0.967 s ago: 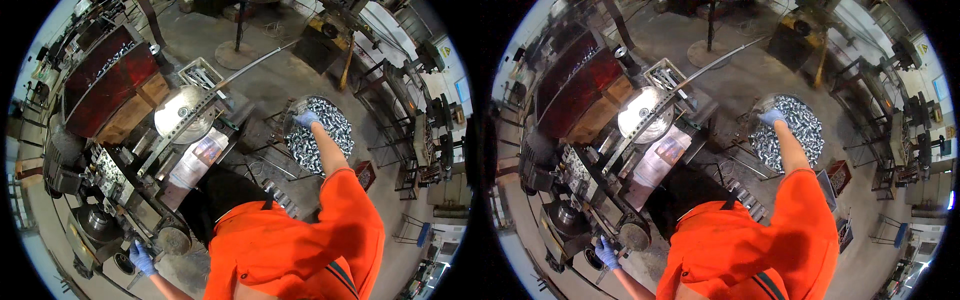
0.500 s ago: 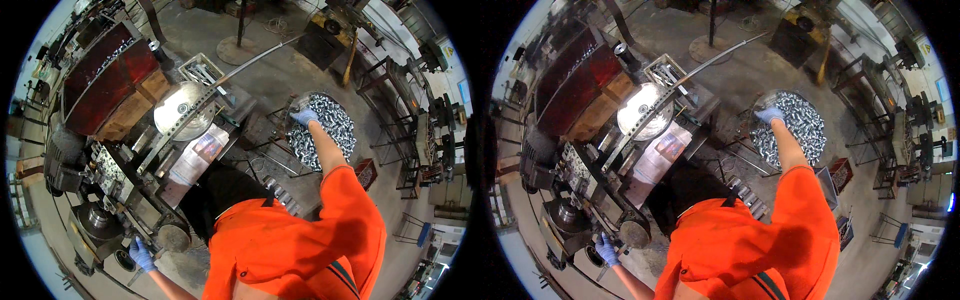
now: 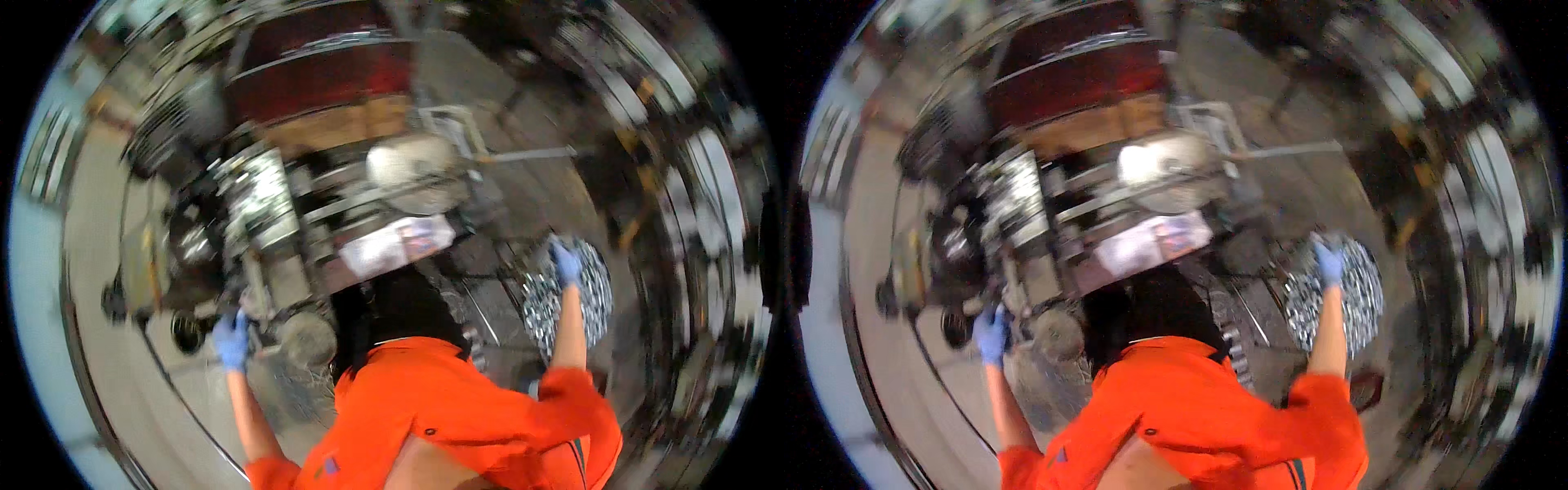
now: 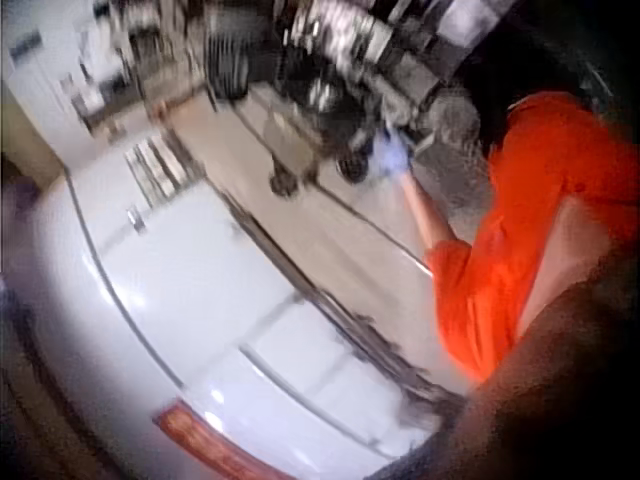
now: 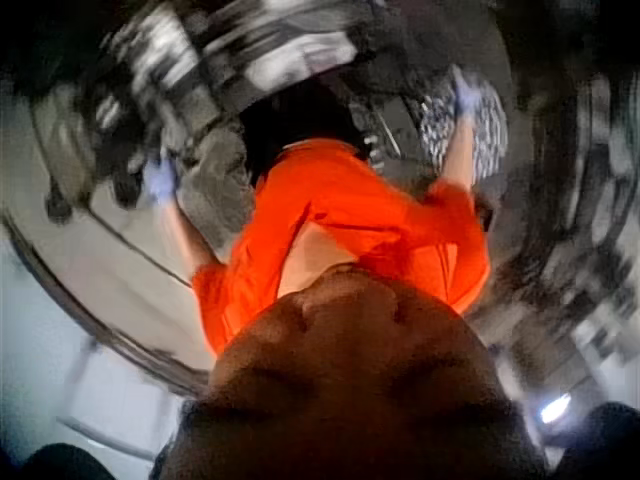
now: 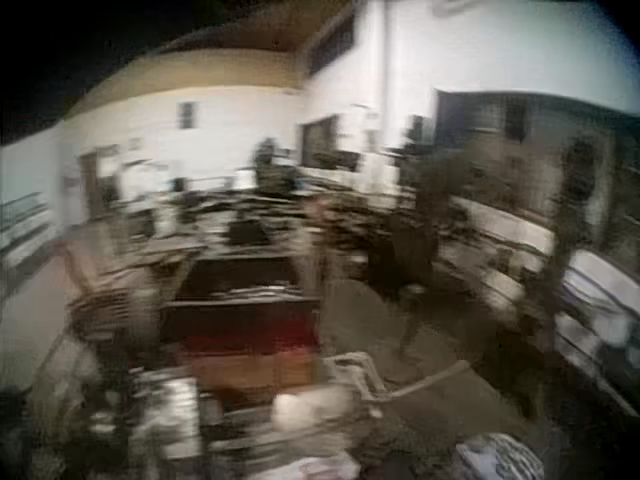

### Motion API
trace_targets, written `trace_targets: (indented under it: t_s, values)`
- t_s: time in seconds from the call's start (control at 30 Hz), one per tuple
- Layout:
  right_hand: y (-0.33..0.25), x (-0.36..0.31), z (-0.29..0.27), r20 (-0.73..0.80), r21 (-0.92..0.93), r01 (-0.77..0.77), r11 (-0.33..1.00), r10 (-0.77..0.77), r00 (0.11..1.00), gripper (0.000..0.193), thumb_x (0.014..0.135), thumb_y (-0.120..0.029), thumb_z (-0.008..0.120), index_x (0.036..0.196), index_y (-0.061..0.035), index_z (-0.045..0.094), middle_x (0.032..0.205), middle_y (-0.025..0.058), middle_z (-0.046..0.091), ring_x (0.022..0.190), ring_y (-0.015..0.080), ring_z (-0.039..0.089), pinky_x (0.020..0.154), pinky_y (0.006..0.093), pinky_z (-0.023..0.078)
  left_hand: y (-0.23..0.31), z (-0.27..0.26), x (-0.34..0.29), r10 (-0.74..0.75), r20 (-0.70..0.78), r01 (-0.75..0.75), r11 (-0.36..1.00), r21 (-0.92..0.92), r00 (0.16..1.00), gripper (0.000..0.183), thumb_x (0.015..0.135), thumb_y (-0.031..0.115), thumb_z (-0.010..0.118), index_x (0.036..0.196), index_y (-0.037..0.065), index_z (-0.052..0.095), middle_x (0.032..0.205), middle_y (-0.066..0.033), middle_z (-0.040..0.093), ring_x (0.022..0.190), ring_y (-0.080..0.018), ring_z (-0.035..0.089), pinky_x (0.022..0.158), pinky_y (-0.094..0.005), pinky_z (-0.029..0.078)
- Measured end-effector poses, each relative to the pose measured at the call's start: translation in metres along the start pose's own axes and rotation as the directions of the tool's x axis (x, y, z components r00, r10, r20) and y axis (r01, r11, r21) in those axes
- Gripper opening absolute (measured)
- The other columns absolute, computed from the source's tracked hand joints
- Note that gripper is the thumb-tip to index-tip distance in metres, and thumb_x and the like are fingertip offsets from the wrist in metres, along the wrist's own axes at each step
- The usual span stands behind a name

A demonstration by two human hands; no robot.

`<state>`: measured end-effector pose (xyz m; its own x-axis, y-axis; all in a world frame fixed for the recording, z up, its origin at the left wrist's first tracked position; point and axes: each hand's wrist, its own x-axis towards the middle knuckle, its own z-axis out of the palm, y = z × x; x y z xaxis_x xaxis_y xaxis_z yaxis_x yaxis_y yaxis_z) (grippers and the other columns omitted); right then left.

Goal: The person is operating a lathe by pulling a lever and placing metal parts into a sorting tray.

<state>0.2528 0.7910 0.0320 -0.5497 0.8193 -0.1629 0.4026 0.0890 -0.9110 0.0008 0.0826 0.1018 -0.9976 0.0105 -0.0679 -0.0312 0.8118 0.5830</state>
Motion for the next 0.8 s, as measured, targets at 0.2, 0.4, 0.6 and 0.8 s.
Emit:
trace_targets:
  t_s: [0.2, 0.4, 0.6, 0.8]
  values:
    - [-0.125, -0.025, 0.078, 0.238, 0.450, 0.205, 0.869, -0.338, 0.910, 0.025, 0.085, -0.017, 0.056, 0.099, 0.0025, 0.062, 0.087, 0.0065, 0.062, 0.079, 0.0159, 0.059, 0.073, 0.0290, 0.047, 0.002, -0.008, -0.009, 0.136, -0.062, -0.132, 0.990, 0.058, 0.989, 0.029, 0.083, 0.029, 0.058, 0.094, 0.003, 0.064, 0.087, -0.0187, 0.064, 0.080, -0.0322, 0.062, 0.071, -0.0374, 0.048]
    - [-0.298, -0.116, 0.233, 0.609, 0.239, 0.623, 0.745, -0.615, 0.501, 0.021, 0.078, -0.018, 0.062, 0.085, 0.0017, 0.066, 0.097, 0.0086, 0.062, 0.090, 0.0158, 0.057, 0.081, 0.0283, 0.043, 0.017, -0.089, -0.030, 0.236, -0.250, -0.192, 0.963, 0.188, 0.939, 0.027, 0.084, 0.030, 0.057, 0.090, 0.004, 0.065, 0.081, -0.0157, 0.064, 0.074, -0.0321, 0.062, 0.069, -0.0395, 0.048]
    - [-0.389, -0.211, 0.380, 0.760, 0.400, 0.846, 0.354, -0.644, -0.089, 0.028, 0.074, -0.027, 0.065, 0.085, -0.0018, 0.068, 0.115, 0.0181, 0.056, 0.108, 0.0302, 0.052, 0.094, 0.0341, 0.039, -0.036, -0.180, -0.099, 0.065, -0.477, 0.132, 0.921, 0.368, 0.876, 0.023, 0.084, 0.029, 0.056, 0.095, 0.011, 0.065, 0.076, -0.0123, 0.063, 0.068, -0.0282, 0.061, 0.063, -0.0376, 0.047]
    - [-0.410, -0.263, 0.469, 0.975, 0.053, 0.976, -0.212, -0.200, -0.096, 0.060, 0.075, -0.058, 0.052, 0.080, -0.0004, 0.067, 0.080, 0.0206, 0.063, 0.080, 0.0330, 0.060, 0.081, 0.0425, 0.042, -0.119, -0.165, -0.183, -0.100, -0.546, 0.323, 0.887, 0.329, 0.832, 0.026, 0.085, 0.032, 0.054, 0.094, 0.010, 0.066, 0.072, -0.0138, 0.062, 0.067, -0.0289, 0.061, 0.062, -0.0405, 0.046]
